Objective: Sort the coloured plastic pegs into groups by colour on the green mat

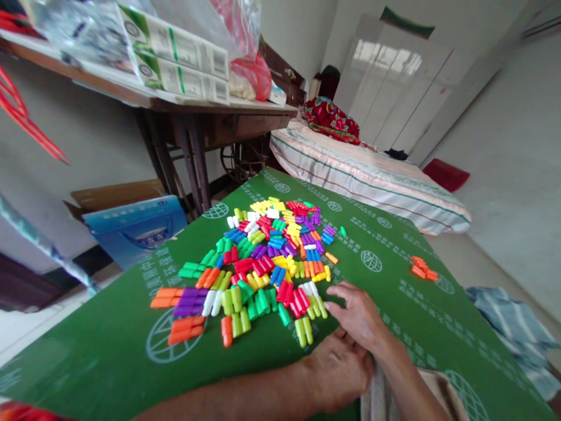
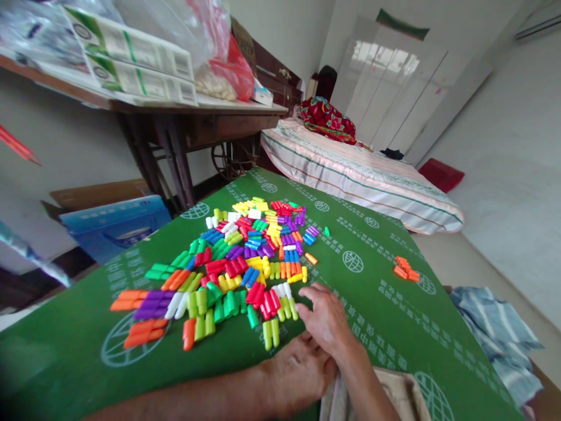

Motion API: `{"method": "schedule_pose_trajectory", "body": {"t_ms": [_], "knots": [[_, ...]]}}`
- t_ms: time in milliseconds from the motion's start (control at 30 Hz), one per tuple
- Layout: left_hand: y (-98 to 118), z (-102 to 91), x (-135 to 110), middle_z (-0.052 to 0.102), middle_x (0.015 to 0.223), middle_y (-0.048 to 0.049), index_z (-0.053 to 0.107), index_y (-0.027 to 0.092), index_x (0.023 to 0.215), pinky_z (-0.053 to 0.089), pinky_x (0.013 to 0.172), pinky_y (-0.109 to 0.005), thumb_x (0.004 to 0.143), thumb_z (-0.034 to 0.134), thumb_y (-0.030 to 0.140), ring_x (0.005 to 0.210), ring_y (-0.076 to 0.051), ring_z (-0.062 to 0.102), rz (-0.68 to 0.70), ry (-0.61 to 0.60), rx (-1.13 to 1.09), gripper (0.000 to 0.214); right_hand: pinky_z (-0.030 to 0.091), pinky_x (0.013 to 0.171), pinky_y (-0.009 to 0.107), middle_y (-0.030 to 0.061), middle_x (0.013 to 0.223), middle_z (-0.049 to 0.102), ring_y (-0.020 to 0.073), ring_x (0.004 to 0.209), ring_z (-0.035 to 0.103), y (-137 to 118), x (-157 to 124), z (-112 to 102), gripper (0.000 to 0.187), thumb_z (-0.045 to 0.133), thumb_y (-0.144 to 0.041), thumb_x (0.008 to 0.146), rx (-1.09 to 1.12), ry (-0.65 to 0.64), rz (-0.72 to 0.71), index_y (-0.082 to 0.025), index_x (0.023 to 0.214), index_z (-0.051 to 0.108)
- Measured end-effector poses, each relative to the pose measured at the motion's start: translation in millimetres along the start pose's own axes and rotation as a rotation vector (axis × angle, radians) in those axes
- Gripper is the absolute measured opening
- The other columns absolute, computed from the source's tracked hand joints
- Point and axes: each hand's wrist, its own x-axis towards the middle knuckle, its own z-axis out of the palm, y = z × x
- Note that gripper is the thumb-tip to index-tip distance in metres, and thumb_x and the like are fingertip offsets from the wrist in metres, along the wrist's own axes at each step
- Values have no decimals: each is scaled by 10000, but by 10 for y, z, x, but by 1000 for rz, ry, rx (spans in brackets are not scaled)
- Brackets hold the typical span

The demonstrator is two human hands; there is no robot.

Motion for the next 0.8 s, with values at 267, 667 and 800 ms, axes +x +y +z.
{"method": "schedule_pose_trajectory", "body": {"t_ms": [267,667,800], "knots": [[35,166,-9,698,727,-46,671,146,803,509,663,-372,671,624,195,686,-214,619,22,-41,18,149,375,685,244,-1,833,627,158,788,562,-233,-1,29,162,594,-117,728,-139,-129,-47,-224,839,644],[-32,75,4,695,877,-75,619,108,971,496,821,-351,761,522,159,837,-206,636,16,19,-55,237,406,623,201,-30,737,654,124,675,577,34,-42,85,327,536,-54,705,-3,-48,8,-255,912,688],[-20,107,3,695,785,-65,637,118,888,506,761,-335,755,534,164,766,-198,637,21,-3,-38,174,415,632,208,-29,736,657,124,671,582,-19,-26,103,319,541,-78,712,11,-67,8,-260,923,697]]}}
